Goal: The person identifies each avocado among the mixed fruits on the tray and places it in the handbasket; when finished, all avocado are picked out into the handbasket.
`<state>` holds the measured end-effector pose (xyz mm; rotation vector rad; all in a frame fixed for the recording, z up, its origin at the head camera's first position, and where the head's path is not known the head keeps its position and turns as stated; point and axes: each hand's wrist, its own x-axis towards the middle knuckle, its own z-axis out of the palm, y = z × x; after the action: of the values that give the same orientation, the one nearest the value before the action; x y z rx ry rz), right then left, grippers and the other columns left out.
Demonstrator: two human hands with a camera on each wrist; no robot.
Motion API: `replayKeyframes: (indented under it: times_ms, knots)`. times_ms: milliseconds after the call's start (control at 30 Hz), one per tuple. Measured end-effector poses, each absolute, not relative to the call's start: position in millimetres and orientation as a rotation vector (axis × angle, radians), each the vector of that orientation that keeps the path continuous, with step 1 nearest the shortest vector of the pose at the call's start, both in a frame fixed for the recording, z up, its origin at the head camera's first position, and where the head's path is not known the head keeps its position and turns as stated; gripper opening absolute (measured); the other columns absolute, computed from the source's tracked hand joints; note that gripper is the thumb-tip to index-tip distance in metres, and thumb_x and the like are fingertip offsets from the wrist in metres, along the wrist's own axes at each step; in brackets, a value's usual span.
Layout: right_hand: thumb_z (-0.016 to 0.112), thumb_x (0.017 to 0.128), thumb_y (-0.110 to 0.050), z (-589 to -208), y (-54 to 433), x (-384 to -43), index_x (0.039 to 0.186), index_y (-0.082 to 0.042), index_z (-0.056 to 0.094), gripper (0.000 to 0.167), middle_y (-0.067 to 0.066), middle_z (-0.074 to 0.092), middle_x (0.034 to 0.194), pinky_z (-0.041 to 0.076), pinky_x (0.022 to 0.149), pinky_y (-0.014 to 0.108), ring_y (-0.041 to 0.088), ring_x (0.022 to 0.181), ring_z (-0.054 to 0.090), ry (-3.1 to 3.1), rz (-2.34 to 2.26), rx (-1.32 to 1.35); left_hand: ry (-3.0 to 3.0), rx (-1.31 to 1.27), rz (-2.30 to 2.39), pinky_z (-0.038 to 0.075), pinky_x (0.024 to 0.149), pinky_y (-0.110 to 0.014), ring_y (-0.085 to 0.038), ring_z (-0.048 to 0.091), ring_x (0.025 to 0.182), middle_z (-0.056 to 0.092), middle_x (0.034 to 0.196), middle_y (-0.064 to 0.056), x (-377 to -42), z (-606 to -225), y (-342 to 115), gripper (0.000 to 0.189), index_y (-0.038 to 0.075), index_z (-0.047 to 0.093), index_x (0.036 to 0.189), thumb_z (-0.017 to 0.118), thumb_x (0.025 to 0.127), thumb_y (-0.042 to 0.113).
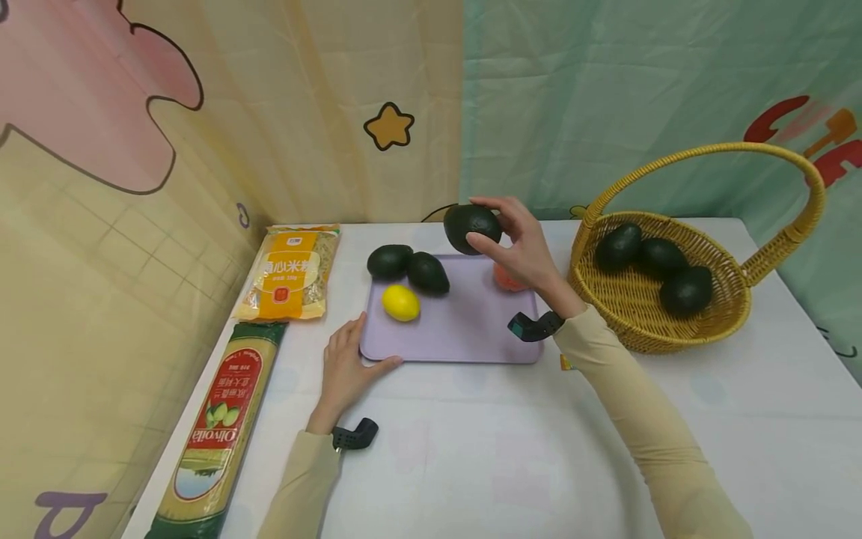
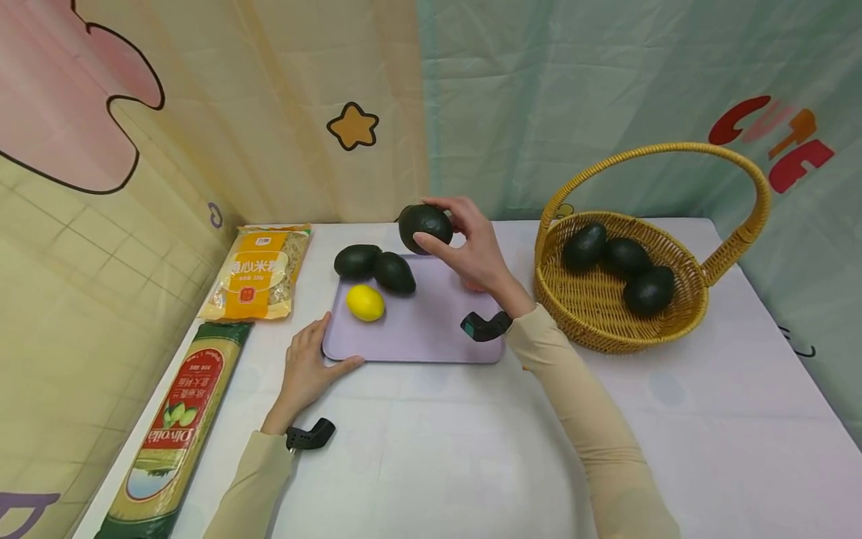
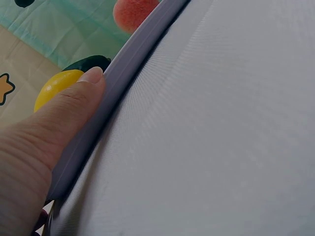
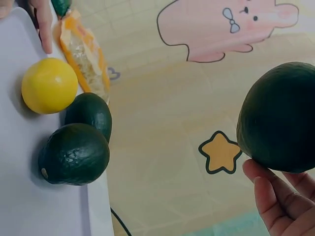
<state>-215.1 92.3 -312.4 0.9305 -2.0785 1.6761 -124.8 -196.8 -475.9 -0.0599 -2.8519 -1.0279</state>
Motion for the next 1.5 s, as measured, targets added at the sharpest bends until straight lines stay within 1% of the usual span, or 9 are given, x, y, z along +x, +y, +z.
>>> replayKeyframes:
  times_ms: [233,333,500,667,767,1000,1133,1267,1500]
  knots:
    - [0.066,0.080,0.006,-313.1,98.6,-210.9,0.121,0.011,0.056,0.043,0.023,0.052,0.109,0.045,0.078,0.022,0.012,0.074,0.052,-2.066,1.663,0.927,-2.852,-0.055,-1.035,0.017,0.106,-0.050,-0.034,0.024,0.131,0.033,0.145,-0.016,-125.5,-475.8,-196.9,0.103,0.007,0.027,0.149,0.077,0.072,0.053]
    - [0.067,0.080,0.003,-315.2,102.6,-210.5,0.120,0.013,0.055,0.043,0.024,0.052,0.109,0.046,0.078,0.022,0.012,0.074,0.053,-2.037,1.672,0.937,-2.851,-0.061,-1.035,0.017,0.106,-0.050,-0.034,0.024,0.131,0.033,0.145,-0.016,-125.7,-477.0,-197.1,0.103,0.007,0.027,0.149,0.076,0.072,0.054]
    - [0.070,0.083,-0.009,-321.7,112.8,-212.6,0.121,0.012,0.056,0.045,0.014,0.053,0.112,0.046,0.076,0.022,0.014,0.076,0.055,-1.984,1.707,0.913,-2.852,-0.061,-1.028,0.017,0.106,-0.050,-0.034,0.025,0.131,0.034,0.145,-0.016,-126.2,-477.2,-197.0,0.102,0.007,0.028,0.149,0.076,0.073,0.054]
    - [0.071,0.085,-0.019,-315.6,121.7,-205.2,0.119,0.013,0.056,0.050,0.004,0.054,0.108,0.046,0.074,0.020,0.012,0.074,0.053,-1.927,1.717,0.880,-2.856,-0.055,-1.026,0.017,0.106,-0.050,-0.034,0.025,0.131,0.033,0.145,-0.017,-126.1,-476.3,-196.7,0.102,0.007,0.028,0.149,0.076,0.072,0.055]
    - [0.070,0.085,-0.018,-312.8,128.4,-201.1,0.119,0.015,0.054,0.050,0.001,0.054,0.108,0.046,0.077,0.020,0.012,0.078,0.053,-1.892,1.724,0.857,-2.854,-0.057,-1.025,0.017,0.106,-0.050,-0.034,0.025,0.131,0.033,0.145,-0.017,-126.1,-476.2,-196.6,0.102,0.007,0.028,0.149,0.076,0.072,0.055]
    - [0.070,0.083,-0.014,-327.2,153.4,-211.3,0.121,0.008,0.058,0.046,0.009,0.056,0.110,0.049,0.080,0.023,0.021,0.089,0.055,-1.760,1.812,0.820,-2.859,-0.047,-1.017,0.017,0.107,-0.050,-0.034,0.025,0.131,0.033,0.145,-0.017,-125.5,-476.0,-196.6,0.103,0.008,0.028,0.149,0.076,0.072,0.056]
    - [0.068,0.082,-0.010,-329.9,164.8,-209.5,0.122,0.004,0.060,0.043,0.014,0.055,0.115,0.051,0.082,0.025,0.026,0.094,0.056,-1.681,1.914,0.791,-2.855,-0.055,-1.022,0.017,0.106,-0.050,-0.034,0.025,0.131,0.034,0.145,-0.016,-125.6,-476.1,-196.6,0.103,0.007,0.028,0.149,0.076,0.072,0.056]
    - [0.066,0.080,-0.009,-328.8,176.0,-204.3,0.119,0.005,0.061,0.042,0.015,0.058,0.115,0.050,0.082,0.025,0.025,0.095,0.055,-1.601,1.936,0.765,-2.859,-0.061,-1.017,0.017,0.106,-0.050,-0.034,0.024,0.132,0.033,0.145,-0.016,-126.0,-476.9,-196.6,0.103,0.007,0.027,0.149,0.075,0.072,0.056]
    - [0.070,0.080,-0.015,-328.9,194.2,-198.7,0.115,0.008,0.063,0.042,0.016,0.060,0.113,0.045,0.083,0.027,0.023,0.096,0.054,-1.508,1.911,0.702,-2.856,-0.059,-1.021,0.016,0.106,-0.050,-0.035,0.024,0.132,0.033,0.145,-0.017,-125.1,-475.2,-196.8,0.102,0.007,0.028,0.149,0.076,0.072,0.054]
